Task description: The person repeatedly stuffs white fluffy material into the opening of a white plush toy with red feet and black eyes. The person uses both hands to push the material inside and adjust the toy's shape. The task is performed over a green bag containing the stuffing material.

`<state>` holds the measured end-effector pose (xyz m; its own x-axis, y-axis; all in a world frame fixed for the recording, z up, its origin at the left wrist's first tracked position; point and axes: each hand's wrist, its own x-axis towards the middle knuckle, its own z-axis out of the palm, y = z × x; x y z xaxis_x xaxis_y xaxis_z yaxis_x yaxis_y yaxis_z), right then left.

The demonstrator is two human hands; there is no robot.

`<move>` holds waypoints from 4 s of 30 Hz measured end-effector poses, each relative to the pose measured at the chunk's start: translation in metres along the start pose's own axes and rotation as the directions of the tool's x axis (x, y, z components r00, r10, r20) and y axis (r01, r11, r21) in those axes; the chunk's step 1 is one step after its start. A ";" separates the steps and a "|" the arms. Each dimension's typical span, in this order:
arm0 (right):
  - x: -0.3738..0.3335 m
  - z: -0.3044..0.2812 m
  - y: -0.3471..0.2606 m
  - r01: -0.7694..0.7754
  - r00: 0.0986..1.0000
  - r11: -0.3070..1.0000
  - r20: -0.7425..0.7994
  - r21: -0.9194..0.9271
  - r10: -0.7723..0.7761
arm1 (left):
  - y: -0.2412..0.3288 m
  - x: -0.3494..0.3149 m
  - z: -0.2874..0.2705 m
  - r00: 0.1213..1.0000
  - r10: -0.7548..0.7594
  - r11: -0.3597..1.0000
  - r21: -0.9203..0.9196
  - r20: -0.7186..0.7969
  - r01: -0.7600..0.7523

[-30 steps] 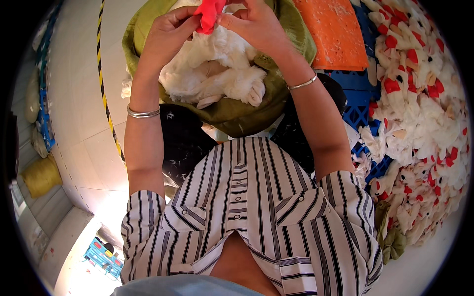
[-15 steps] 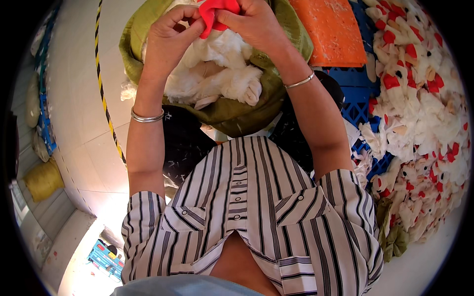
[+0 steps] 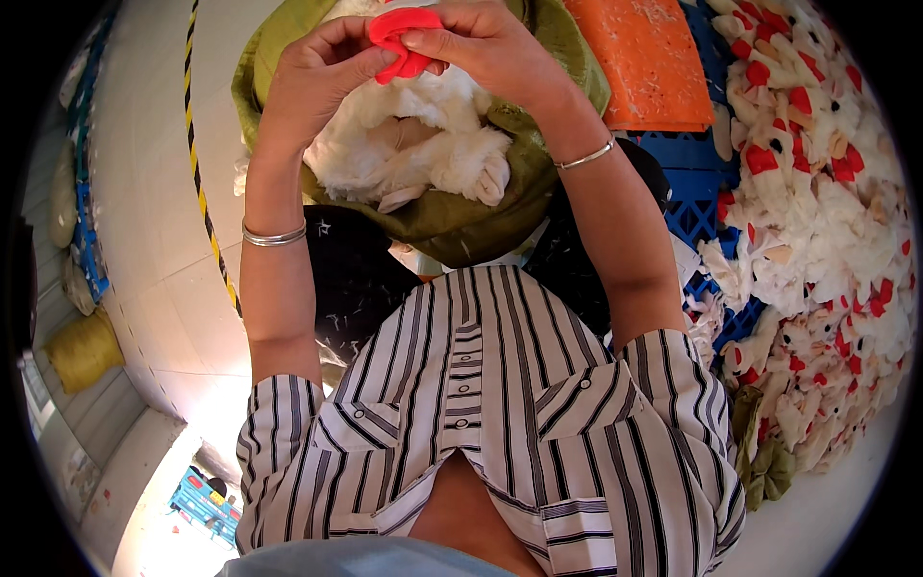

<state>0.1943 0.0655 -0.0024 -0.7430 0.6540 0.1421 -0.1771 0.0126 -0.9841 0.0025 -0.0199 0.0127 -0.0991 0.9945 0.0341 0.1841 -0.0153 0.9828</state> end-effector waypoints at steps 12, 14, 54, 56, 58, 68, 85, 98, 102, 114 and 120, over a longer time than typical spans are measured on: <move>0.004 -0.034 -0.013 0.080 0.936 0.996 -0.340 -0.050 -0.093 | 0.016 0.004 -0.037 0.965 -0.013 0.997 -0.074 -0.261 -0.006; 0.006 -0.013 -0.006 0.129 0.957 0.992 -0.261 -0.009 -0.127 | 0.009 0.000 -0.021 0.993 0.027 1.000 0.000 -0.119 -0.027; 0.009 -0.011 0.009 0.076 0.987 0.996 -0.148 0.055 -0.067 | 0.009 0.000 0.006 0.966 0.246 0.940 0.262 -0.080 -0.217; 0.008 -0.009 0.006 0.079 0.985 0.996 -0.158 0.031 -0.074 | 0.003 0.002 0.014 0.971 0.193 0.967 0.194 -0.138 -0.165; 0.008 -0.008 0.005 0.080 0.985 0.996 -0.157 0.034 -0.074 | 0.003 0.002 0.016 0.970 0.171 0.970 0.202 -0.171 -0.135; 0.006 -0.008 0.014 0.066 0.995 0.995 -0.077 0.075 -0.060 | 0.009 0.002 0.020 0.951 0.262 0.929 0.309 -0.164 -0.202; 0.007 -0.015 -0.003 -0.008 0.966 0.917 -0.241 -0.399 -0.097 | 0.003 0.012 -0.002 0.969 0.103 0.992 -0.042 -0.225 -0.115; -0.008 -0.050 -0.019 0.227 0.871 0.973 -0.438 -0.041 -0.222 | -0.044 0.015 0.019 0.965 -0.004 0.833 0.535 0.263 -0.143; -0.008 -0.101 -0.016 0.453 0.758 0.886 -0.479 -0.101 -0.443 | -0.065 0.024 0.010 0.978 -0.001 0.651 0.743 0.208 -0.157; -0.015 -0.139 -0.014 0.279 0.490 0.919 -0.781 -0.280 -0.387 | -0.019 0.018 -0.067 0.974 -0.071 0.955 0.268 -0.216 0.129; 0.001 -0.090 -0.005 0.051 0.689 0.939 -0.668 -0.339 -0.279 | -0.013 0.010 -0.063 0.984 0.033 0.987 -0.148 -0.173 -0.059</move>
<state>0.2521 0.1340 -0.0069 -0.0314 0.9530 0.3012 0.0143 0.3017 -0.9533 -0.0622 -0.0161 0.0119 -0.2602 0.9606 0.0976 0.0432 -0.0894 0.9951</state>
